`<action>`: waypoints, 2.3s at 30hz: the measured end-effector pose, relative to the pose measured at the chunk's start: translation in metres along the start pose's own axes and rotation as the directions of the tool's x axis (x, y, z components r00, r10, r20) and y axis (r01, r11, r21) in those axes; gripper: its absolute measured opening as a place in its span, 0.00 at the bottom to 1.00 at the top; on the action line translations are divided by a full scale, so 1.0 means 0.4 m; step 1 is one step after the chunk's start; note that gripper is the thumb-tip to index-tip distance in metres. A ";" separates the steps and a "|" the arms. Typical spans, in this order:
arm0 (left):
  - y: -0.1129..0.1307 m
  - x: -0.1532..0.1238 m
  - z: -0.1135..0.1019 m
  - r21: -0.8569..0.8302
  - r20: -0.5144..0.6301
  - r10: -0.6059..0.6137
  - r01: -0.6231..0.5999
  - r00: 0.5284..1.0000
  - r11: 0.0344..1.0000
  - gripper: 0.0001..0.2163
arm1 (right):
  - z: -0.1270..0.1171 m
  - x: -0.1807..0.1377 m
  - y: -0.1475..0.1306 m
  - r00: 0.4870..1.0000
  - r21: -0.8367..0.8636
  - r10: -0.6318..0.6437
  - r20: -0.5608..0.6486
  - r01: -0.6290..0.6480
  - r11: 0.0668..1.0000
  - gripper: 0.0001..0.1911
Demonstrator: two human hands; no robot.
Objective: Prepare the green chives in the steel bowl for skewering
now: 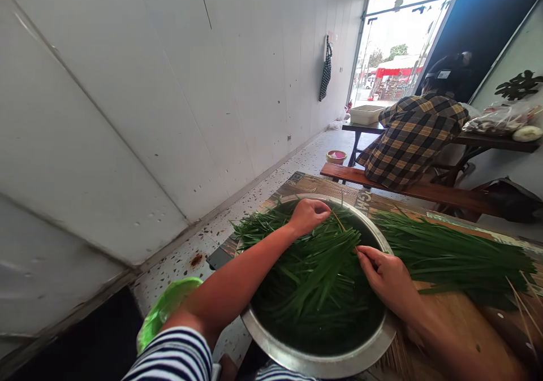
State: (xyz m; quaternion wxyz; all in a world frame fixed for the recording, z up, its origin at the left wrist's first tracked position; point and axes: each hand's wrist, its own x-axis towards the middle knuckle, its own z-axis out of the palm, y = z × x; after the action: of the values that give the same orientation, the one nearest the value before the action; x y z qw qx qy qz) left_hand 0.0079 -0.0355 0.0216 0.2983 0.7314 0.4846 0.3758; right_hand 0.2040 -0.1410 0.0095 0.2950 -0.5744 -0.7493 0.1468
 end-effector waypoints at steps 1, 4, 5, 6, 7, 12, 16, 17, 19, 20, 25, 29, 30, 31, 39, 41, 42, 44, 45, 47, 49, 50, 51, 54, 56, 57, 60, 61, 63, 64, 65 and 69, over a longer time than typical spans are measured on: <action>0.001 0.000 0.000 0.000 -0.002 -0.004 0.004 1.000 1.000 0.09 | 0.000 0.000 0.000 1.000 0.001 -0.001 -0.003 0.001 1.000 0.19; 0.001 -0.001 0.001 0.011 -0.007 -0.007 0.007 1.000 1.000 0.09 | -0.001 0.001 -0.001 1.000 0.007 -0.005 -0.004 0.005 1.000 0.19; 0.001 -0.001 0.000 0.015 -0.008 -0.005 0.005 1.000 1.000 0.09 | -0.001 0.001 -0.002 1.000 0.008 -0.004 -0.002 0.004 1.000 0.19; 0.001 -0.001 0.000 0.017 -0.007 -0.002 0.002 1.000 1.000 0.09 | -0.001 0.001 -0.002 1.000 0.006 0.000 0.000 0.000 1.000 0.20; 0.000 -0.001 0.000 0.016 -0.007 0.001 -0.001 1.000 1.000 0.09 | -0.001 0.001 -0.002 1.000 0.004 0.007 0.002 -0.007 1.000 0.20; -0.007 -0.001 0.004 0.011 -0.010 0.034 -0.034 0.999 0.999 0.09 | -0.001 0.000 -0.003 1.000 -0.004 0.021 0.000 -0.021 1.000 0.21; 0.005 -0.007 0.005 0.061 0.029 0.087 -0.089 0.996 0.994 0.09 | 0.000 0.001 -0.001 1.000 0.004 0.004 -0.011 -0.004 1.000 0.20; 0.013 -0.010 0.003 0.065 0.073 0.104 -0.109 0.992 0.992 0.08 | 0.001 0.001 0.000 1.000 0.008 0.001 -0.012 -0.001 1.000 0.20; 0.030 -0.016 -0.004 0.035 0.220 0.151 -0.162 0.964 0.986 0.08 | 0.001 0.002 0.002 1.000 0.013 0.000 -0.020 0.000 1.000 0.20; 0.038 -0.019 -0.009 0.004 0.305 0.177 -0.187 0.936 0.982 0.09 | 0.002 0.002 0.003 1.000 0.015 0.003 -0.025 -0.002 1.000 0.20; 0.031 -0.011 -0.032 0.037 0.308 0.086 -0.102 0.947 0.994 0.10 | 0.003 0.001 0.004 1.000 0.013 0.005 -0.025 -0.005 1.000 0.19; -0.007 0.003 -0.037 0.234 0.142 -0.038 0.003 0.989 0.972 0.09 | 0.003 0.000 0.002 1.000 0.000 0.004 -0.022 -0.004 1.000 0.19; -0.012 0.004 -0.037 0.265 0.169 -0.040 -0.006 0.985 0.964 0.10 | 0.002 0.000 0.001 1.000 -0.002 0.004 -0.020 -0.004 1.000 0.19; -0.015 0.004 -0.036 0.296 0.203 -0.048 -0.015 0.978 0.955 0.11 | 0.002 0.000 0.002 1.000 -0.005 0.005 -0.018 -0.005 1.000 0.19; 0.016 -0.019 -0.016 0.647 0.239 -0.217 0.011 0.946 0.762 0.17 | 0.003 0.000 0.003 1.000 -0.010 0.019 -0.008 -0.019 1.000 0.20; 0.026 -0.022 -0.015 0.667 0.268 -0.232 -0.006 0.935 0.745 0.14 | 0.003 0.001 0.002 1.000 -0.010 0.017 -0.014 -0.017 1.000 0.20; 0.028 -0.022 -0.017 0.658 0.280 -0.239 -0.004 0.930 0.753 0.12 | 0.003 0.001 0.002 1.000 -0.010 0.014 -0.015 -0.014 1.000 0.20; 0.022 -0.017 -0.025 0.615 0.263 -0.241 0.030 0.934 0.788 0.09 | 0.003 0.001 0.003 1.000 -0.011 0.009 -0.017 -0.009 1.000 0.20; 0.014 -0.013 -0.029 0.589 0.232 -0.234 0.055 0.944 0.806 0.08 | 0.003 0.001 0.004 1.000 -0.012 0.007 -0.017 -0.007 1.000 0.20; -0.008 -0.001 -0.036 0.534 0.161 -0.207 0.091 0.965 0.841 0.08 | 0.003 0.000 0.006 1.000 -0.013 0.005 -0.013 -0.005 1.000 0.20; -0.032 0.011 -0.038 0.467 0.114 -0.157 0.087 0.981 0.880 0.09 | 0.003 0.000 0.008 1.000 -0.008 0.004 -0.008 -0.004 1.000 0.20; -0.042 0.016 -0.038 0.426 0.089 -0.122 0.073 0.989 0.902 0.09 | 0.003 0.000 0.008 1.000 -0.004 0.005 -0.007 -0.005 1.000 0.20; -0.049 0.021 -0.036 0.383 0.062 -0.083 0.053 0.995 0.922 0.10 | 0.003 0.000 0.007 1.000 -0.001 0.007 -0.008 -0.007 1.000 0.20; -0.055 0.026 -0.032 0.279 0.018 -0.008 0.003 1.000 0.960 0.10 | 0.002 -0.001 0.005 1.000 -0.002 0.011 -0.005 -0.011 1.000 0.20; -0.055 0.026 -0.031 0.263 0.072 -0.049 0.028 0.996 0.965 0.12 | 0.001 -0.001 0.003 1.000 -0.006 0.008 0.000 -0.008 1.000 0.20; -0.055 0.026 -0.031 0.266 0.109 -0.086 0.055 0.990 0.962 0.13 | 0.001 -0.001 0.003 1.000 -0.008 0.007 0.000 -0.007 1.000 0.20; -0.064 0.027 -0.033 0.256 0.144 -0.164 0.123 0.976 0.959 0.16 | 0.002 0.000 0.005 1.000 -0.006 0.013 -0.001 -0.013 1.000 0.19; -0.067 0.027 -0.033 0.239 0.132 -0.167 0.132 0.977 0.962 0.17 | 0.003 0.000 0.005 1.000 -0.006 0.015 0.001 -0.015 1.000 0.19; -0.074 0.028 -0.034 0.210 0.114 -0.163 0.136 0.980 0.968 0.15 | 0.003 0.001 0.005 1.000 -0.005 0.018 0.006 -0.018 1.000 0.20; -0.076 0.029 -0.033 0.210 0.118 -0.163 0.136 0.980 0.968 0.14 | 0.003 0.002 0.004 1.000 -0.005 0.017 0.009 -0.017 1.000 0.20; -0.078 0.029 -0.033 0.221 0.125 -0.168 0.138 0.978 0.966 0.14 | 0.002 0.002 0.004 1.000 -0.007 0.016 0.010 -0.016 1.000 0.20; -0.080 0.029 -0.031 0.291 0.097 -0.224 0.188 0.970 0.938 0.13 | 0.000 0.000 0.002 1.000 -0.017 0.020 0.003 -0.020 1.000 0.20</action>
State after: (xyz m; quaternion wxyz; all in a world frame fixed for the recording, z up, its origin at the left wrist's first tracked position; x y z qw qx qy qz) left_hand -0.0151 -0.0124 0.0059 0.2601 0.7340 0.5867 0.2222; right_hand 0.2046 -0.1407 0.0090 0.2872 -0.5842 -0.7453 0.1445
